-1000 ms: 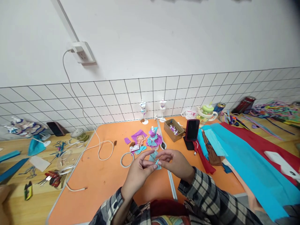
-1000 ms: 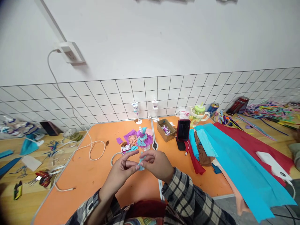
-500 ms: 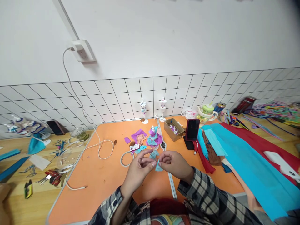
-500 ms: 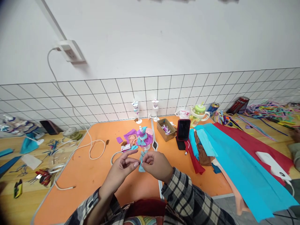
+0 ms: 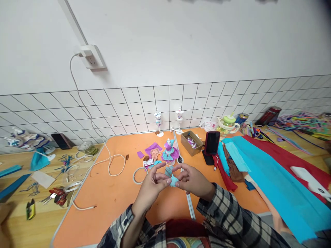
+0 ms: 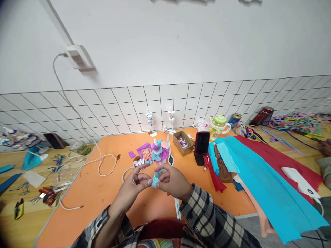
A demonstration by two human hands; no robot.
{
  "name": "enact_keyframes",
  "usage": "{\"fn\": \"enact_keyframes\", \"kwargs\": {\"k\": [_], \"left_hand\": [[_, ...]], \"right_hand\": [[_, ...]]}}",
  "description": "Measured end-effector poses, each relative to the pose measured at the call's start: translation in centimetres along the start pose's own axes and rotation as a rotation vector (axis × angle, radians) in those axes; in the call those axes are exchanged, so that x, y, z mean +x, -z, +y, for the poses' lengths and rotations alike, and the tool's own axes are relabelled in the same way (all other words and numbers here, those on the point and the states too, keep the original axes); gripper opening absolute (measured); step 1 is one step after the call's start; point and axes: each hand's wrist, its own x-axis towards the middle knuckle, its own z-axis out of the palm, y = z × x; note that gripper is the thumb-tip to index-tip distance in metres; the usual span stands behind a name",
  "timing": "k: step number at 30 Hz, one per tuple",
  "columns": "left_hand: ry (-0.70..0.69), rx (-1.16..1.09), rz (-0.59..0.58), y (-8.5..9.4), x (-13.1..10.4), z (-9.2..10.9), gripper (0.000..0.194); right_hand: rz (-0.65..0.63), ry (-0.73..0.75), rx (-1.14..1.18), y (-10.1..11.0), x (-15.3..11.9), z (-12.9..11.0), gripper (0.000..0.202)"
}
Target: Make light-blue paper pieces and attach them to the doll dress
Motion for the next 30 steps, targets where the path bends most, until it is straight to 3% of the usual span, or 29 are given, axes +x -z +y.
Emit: {"fn": "enact_keyframes", "kwargs": {"k": [3, 10, 13, 18, 21, 30], "left_hand": [[0.017, -0.050, 0.012, -0.1, -0.1, -0.1, 0.062], [0.111, -0.126, -0.101, -0.1, 0.0, -1.3, 0.030], [0.081, -0.090, -0.094, 0.0, 0.1, -1.5, 0.028], [0.080, -0.003, -0.139, -0.1, 0.2, -1.3, 0.028], [0.080, -0.006, -0.122, -0.2, 0.2, -1.4, 0.026], [0.067, -0.051, -0.069, -0.3, 0.2, -1.6, 0.025]], "right_hand": [[0.014, 0.026, -0.029, 0.0, 0.0, 0.1, 0.046], [0.133, 0.098, -0.095, -0.5, -0.2, -0.1, 0.045], [0.208, 0.093, -0.093, -0.4, 0.0, 0.1, 0.041], [0.128, -0.008, -0.015, -0.3, 0.7, 0.7, 0.032], [0.163, -0.018, 0.002, -0.4, 1.0, 0.9, 0.025], [0.325, 0.123, -0.184, -1.2, 1.0, 1.0, 0.009]]}}
